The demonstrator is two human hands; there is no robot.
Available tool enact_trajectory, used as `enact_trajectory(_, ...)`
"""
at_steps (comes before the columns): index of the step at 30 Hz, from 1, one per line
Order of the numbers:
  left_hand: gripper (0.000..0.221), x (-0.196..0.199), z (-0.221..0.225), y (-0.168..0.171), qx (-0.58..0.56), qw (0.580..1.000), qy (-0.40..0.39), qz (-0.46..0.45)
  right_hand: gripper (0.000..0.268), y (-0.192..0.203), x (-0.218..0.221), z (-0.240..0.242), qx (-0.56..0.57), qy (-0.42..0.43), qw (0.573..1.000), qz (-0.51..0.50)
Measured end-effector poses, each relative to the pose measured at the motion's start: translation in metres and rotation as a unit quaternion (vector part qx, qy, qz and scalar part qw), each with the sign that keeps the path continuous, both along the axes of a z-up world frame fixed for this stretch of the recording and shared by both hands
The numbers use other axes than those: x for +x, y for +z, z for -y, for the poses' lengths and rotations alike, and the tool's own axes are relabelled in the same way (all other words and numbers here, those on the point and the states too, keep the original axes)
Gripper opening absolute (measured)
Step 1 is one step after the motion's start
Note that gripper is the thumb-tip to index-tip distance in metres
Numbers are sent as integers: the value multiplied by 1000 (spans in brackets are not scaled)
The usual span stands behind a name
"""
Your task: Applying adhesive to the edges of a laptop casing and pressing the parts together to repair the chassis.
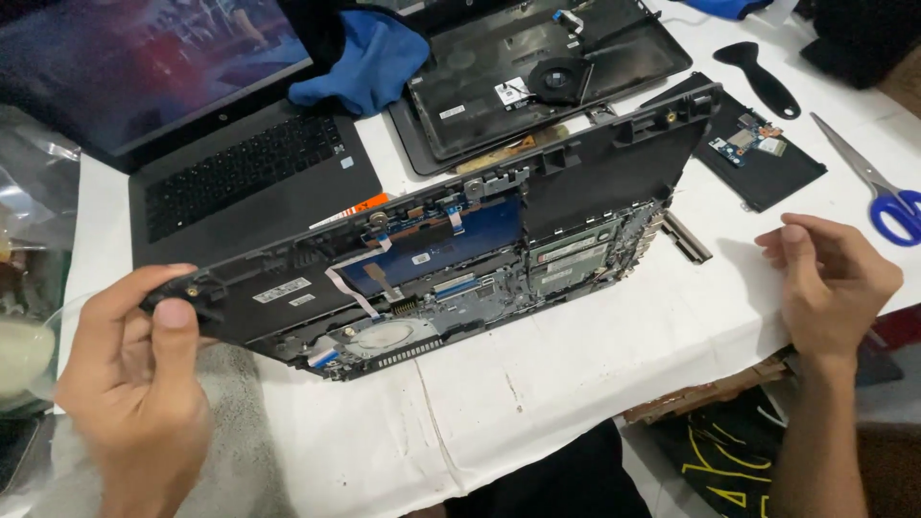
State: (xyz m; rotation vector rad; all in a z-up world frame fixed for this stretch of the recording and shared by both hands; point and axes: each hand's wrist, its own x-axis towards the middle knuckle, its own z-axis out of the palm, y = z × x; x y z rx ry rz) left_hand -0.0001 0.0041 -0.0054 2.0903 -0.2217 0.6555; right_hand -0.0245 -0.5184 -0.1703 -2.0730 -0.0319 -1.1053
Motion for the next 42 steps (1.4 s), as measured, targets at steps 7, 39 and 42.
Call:
enact_trajectory(7,30,0,-2,-2,2,1000,2,3,13,7,-1,-4,35,0,999,-9)
enact_trajectory(39,28,-2,-1,7,6,1000,3,-18,5,2,-3,1,-11,-27,999,-32)
enact_trajectory(42,27,-3,1,10,6,999,12,-37,12,-1,-2,4,-16,-32,999,-37)
